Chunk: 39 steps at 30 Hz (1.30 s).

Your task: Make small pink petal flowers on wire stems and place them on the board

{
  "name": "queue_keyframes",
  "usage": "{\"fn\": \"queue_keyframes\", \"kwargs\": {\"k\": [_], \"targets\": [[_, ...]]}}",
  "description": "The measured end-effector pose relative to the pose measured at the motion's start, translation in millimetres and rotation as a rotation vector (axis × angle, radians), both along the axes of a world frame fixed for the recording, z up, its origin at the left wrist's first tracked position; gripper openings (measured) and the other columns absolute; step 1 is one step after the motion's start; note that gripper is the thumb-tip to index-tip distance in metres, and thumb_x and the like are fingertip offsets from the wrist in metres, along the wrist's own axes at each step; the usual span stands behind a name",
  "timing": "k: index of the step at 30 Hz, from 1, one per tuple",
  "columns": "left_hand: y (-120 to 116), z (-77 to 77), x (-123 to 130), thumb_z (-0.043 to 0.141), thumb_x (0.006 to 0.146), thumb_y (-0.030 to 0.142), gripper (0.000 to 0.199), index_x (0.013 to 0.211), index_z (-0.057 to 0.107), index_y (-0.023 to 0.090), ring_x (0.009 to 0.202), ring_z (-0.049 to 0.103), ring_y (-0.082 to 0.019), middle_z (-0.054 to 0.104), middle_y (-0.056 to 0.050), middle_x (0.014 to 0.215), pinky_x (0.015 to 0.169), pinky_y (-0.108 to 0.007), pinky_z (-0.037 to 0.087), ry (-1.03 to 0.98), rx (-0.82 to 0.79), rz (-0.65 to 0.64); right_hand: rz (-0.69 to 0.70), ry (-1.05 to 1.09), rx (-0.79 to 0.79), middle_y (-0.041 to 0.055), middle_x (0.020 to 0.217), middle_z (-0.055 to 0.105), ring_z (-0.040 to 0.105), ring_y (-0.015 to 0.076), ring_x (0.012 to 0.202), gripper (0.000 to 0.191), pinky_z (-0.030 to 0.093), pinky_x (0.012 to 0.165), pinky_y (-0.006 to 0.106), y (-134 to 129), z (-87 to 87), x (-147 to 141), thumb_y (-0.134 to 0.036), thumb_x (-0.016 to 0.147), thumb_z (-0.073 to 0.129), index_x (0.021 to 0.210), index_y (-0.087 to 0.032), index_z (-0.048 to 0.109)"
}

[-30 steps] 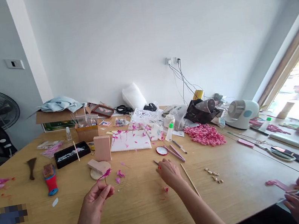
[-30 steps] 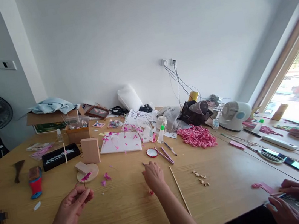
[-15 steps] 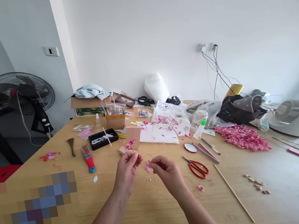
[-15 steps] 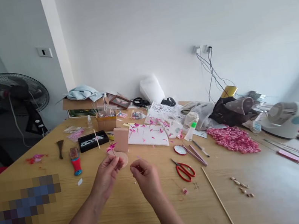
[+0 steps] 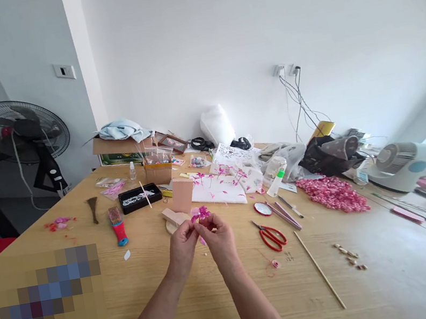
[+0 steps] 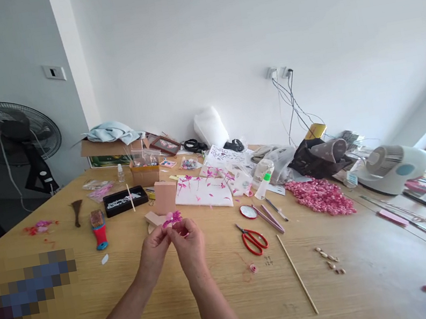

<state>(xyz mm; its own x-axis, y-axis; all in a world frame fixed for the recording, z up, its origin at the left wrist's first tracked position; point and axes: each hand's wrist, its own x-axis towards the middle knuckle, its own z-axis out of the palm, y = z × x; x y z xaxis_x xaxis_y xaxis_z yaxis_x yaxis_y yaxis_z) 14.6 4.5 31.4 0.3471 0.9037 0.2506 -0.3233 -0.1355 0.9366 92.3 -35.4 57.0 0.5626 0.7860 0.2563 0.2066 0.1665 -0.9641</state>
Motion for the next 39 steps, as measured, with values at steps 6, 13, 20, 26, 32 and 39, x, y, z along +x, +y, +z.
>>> {"fn": "queue_keyframes", "kwargs": {"k": [6,13,20,26,32,39], "targets": [[-11.7,2.6,11.2,0.06,0.067,0.033,0.018,0.065,0.058,0.015,0.063,0.049,-0.013,0.054,0.001,0.06,0.061,-0.023,0.039,0.073,0.031,-0.059,0.144,0.346,0.084,-0.0055,0.049,0.048,0.04,0.0083,0.05,0.014,0.033,0.051,0.022,-11.5,-3.3,16.3,-0.023,0.056,0.065,0.053,-0.017,0.053],[-31.8,17.3,19.5,0.062,0.065,0.031,0.017,0.065,0.059,0.014,0.061,0.048,-0.012,0.053,0.001,0.06,0.064,-0.025,0.04,0.095,-0.117,-0.221,0.341,0.558,0.046,-0.0038,0.048,0.053,0.043,0.008,0.047,0.013,0.033,0.049,0.023,-36.0,7.8,39.4,-0.022,0.053,0.069,0.053,-0.014,0.059],[-43.3,21.8,14.6,0.062,0.065,0.026,0.011,0.069,0.061,0.015,0.062,0.047,-0.011,0.054,0.001,0.061,0.062,-0.024,0.037,0.185,-0.117,-0.382,0.476,0.603,0.009,-0.0033,0.049,0.053,0.042,0.0074,0.047,0.015,0.03,0.048,0.021,-53.0,13.2,52.1,-0.023,0.053,0.07,0.051,-0.015,0.058],[-45.6,15.0,18.6,0.063,0.065,0.024,0.012,0.07,0.059,0.015,0.061,0.044,-0.01,0.053,0.001,0.063,0.06,-0.022,0.035,0.096,-0.169,-0.366,0.533,0.63,-0.036,-0.0031,0.047,0.052,0.042,0.0071,0.044,0.02,0.029,0.047,0.021,-51.8,9.1,52.9,-0.028,0.053,0.071,0.054,-0.014,0.058],[-46.7,13.9,25.6,0.065,0.064,0.03,0.019,0.063,0.055,0.014,0.057,0.042,-0.01,0.049,0.002,0.057,0.055,-0.021,0.031,-0.007,-0.144,-0.229,0.418,0.634,-0.06,-0.005,0.053,0.053,0.044,0.0063,0.049,0.02,0.032,0.051,0.02,-48.2,8.0,46.7,-0.029,0.054,0.071,0.061,-0.016,0.057],[-40.6,16.4,26.7,0.067,0.059,0.037,0.028,0.059,0.053,0.013,0.056,0.041,-0.01,0.047,0.003,0.056,0.056,-0.022,0.03,0.028,-0.126,-0.133,0.42,0.536,-0.096,-0.0052,0.053,0.052,0.043,0.007,0.052,0.019,0.029,0.053,0.02,-37.1,-3.6,49.2,-0.028,0.055,0.071,0.058,-0.016,0.056]]}}
